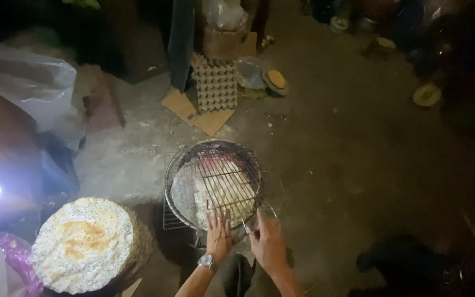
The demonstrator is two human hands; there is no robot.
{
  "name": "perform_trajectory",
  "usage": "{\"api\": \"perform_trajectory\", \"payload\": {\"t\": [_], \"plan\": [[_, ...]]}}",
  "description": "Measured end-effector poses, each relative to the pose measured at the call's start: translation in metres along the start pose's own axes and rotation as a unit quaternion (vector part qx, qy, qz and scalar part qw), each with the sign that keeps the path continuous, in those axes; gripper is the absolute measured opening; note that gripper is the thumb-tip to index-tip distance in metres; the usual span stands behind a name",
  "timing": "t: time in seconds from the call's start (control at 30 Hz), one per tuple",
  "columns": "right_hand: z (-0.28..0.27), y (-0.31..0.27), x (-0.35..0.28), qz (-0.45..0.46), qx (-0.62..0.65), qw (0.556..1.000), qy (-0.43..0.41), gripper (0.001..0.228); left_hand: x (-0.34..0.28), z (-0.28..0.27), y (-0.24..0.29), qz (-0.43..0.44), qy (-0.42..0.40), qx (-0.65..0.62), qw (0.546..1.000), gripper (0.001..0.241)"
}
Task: Grilling flatbread on a small charcoal grill, flipping and rotating it by hand to ensure even cooking.
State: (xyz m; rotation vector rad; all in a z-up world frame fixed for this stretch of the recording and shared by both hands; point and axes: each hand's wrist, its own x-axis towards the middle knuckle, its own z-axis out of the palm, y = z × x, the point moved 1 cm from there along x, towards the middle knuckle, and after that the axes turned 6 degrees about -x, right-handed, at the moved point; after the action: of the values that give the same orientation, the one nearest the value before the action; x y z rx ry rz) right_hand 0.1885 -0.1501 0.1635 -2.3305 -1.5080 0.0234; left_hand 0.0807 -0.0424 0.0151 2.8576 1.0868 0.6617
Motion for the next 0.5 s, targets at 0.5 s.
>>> {"api": "perform_trajectory", "payload": {"t": [0.5], "plan": [[-0.092,-0.006,0.093,-0.033,0.032,0.995,0.083,0.067,0.094,-0.040,-0.026,0.085,-0.104,0.005,0.991,0.052]]}}
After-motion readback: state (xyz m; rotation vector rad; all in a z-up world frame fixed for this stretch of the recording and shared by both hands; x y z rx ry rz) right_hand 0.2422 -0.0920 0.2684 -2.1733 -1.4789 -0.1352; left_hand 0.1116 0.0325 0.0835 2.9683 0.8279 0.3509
